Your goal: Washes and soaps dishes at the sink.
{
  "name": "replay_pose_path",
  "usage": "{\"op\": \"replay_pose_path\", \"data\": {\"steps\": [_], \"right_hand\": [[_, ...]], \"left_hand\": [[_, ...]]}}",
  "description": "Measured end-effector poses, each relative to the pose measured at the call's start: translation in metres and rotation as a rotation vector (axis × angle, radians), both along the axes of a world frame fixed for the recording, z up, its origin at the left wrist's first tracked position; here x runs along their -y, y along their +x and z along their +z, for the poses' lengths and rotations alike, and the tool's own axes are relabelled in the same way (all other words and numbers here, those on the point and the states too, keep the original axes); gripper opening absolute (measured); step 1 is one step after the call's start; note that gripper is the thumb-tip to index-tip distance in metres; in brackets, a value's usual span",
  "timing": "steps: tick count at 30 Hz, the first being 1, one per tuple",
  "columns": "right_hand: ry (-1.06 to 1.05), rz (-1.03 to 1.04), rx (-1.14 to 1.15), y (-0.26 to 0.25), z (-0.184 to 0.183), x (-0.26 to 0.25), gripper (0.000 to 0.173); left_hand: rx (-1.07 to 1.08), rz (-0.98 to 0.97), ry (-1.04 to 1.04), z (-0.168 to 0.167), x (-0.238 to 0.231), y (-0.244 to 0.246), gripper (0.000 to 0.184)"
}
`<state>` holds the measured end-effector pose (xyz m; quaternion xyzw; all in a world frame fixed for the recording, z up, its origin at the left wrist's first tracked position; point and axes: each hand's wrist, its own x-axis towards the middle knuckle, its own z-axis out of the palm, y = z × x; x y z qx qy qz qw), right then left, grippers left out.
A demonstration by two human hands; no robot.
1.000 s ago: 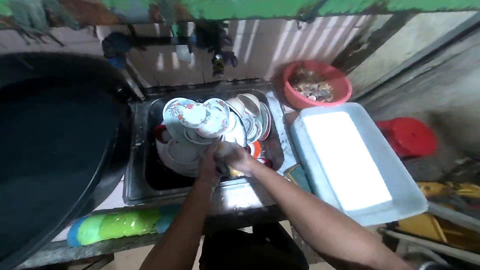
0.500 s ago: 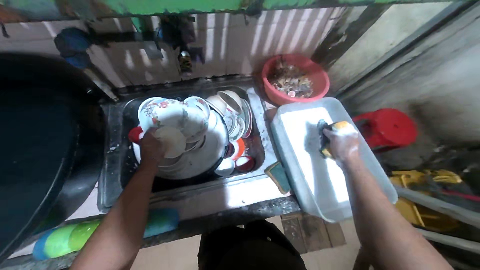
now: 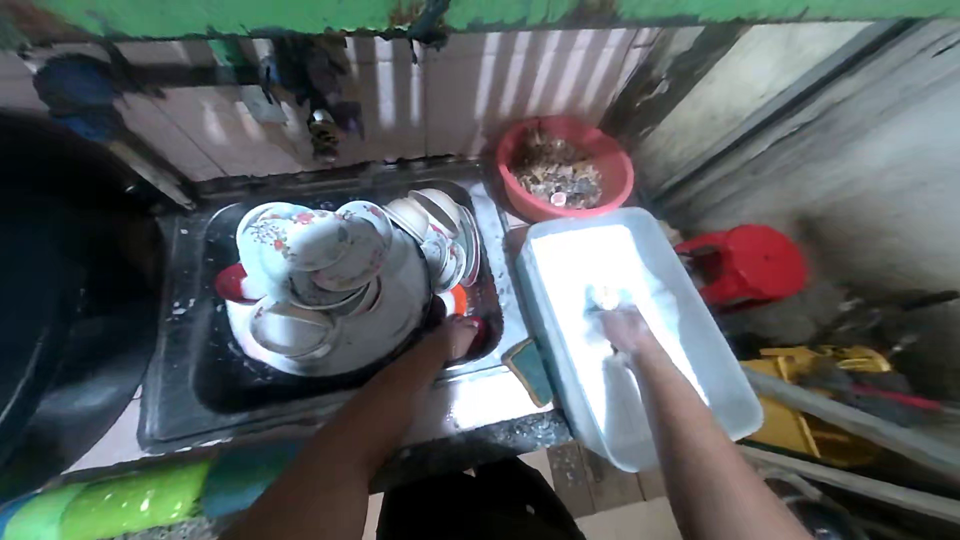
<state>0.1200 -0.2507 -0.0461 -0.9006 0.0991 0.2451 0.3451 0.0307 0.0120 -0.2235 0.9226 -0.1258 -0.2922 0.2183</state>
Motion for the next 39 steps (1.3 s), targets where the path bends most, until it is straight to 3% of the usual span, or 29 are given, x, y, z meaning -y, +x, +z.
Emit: {"op": "replay_pose_path", "data": {"steps": [3, 6, 9, 11, 14, 16, 19, 23, 25, 27, 29, 32, 34, 36, 39], "right_hand": [[0.423, -0.19, 0.091, -0.012, 0.016, -0.004, 0.033], [0.492, -0.243, 0.231, -0.024, 0.054, -0.029, 0.036], [0.276, 0.116, 0.359, -0.033, 0.081, -0.063, 0.043], [0.051, 0.467, 0.411, -0.04, 0.077, -0.095, 0.04], [-0.092, 0.598, 0.448, -0.055, 0.064, -0.155, 0.035], [-0.109, 0.504, 0.452, -0.044, 0.061, -0.179, 0.039], [-0.085, 0.344, 0.475, -0.029, 0.056, -0.202, 0.039], [-0.071, 0.469, 0.616, -0.085, 0.067, -0.234, 0.037], [0.022, 0.388, 0.467, -0.067, 0.063, -0.238, 0.045], [0.197, 0.3, 0.257, -0.039, 0.05, -0.232, 0.056], [0.375, 0.325, 0.012, -0.034, 0.052, -0.225, 0.057], [0.589, 0.275, -0.064, -0.062, 0.045, -0.234, 0.042], [0.518, 0.264, 0.059, -0.09, 0.036, -0.25, 0.04], [0.424, 0.421, 0.153, -0.116, 0.04, -0.259, 0.035], [0.13, 0.96, 0.37, -0.114, 0.048, -0.254, 0.034]], "left_hand": [[-0.008, 0.032, 0.117, 0.005, 0.011, 0.002, 0.036], [-0.072, 0.34, 0.004, 0.03, 0.009, 0.0, 0.041], [-0.013, 0.848, -0.353, 0.074, 0.016, -0.006, 0.047], [0.057, 1.017, -0.551, 0.112, 0.026, -0.013, 0.051], [0.251, 1.052, -0.638, 0.168, 0.031, -0.026, 0.048], [0.362, 1.0, -0.681, 0.174, 0.022, -0.037, 0.042], [0.363, 0.993, -0.731, 0.183, -0.004, -0.05, 0.043], [0.312, 1.03, -0.667, 0.197, -0.04, -0.062, 0.053], [0.3, 0.967, -0.757, 0.187, -0.052, -0.076, 0.051], [0.282, 1.048, -1.068, 0.182, -0.064, -0.085, 0.055], [0.307, 1.164, -1.346, 0.172, -0.073, -0.084, 0.054], [0.296, 1.206, -1.286, 0.166, -0.08, -0.073, 0.05], [0.104, 1.355, -1.31, 0.185, -0.078, -0.067, 0.053], [0.082, 1.468, -1.423, 0.196, -0.089, -0.065, 0.05], [0.174, 1.313, -1.763, 0.195, -0.114, -0.077, 0.03]]}}
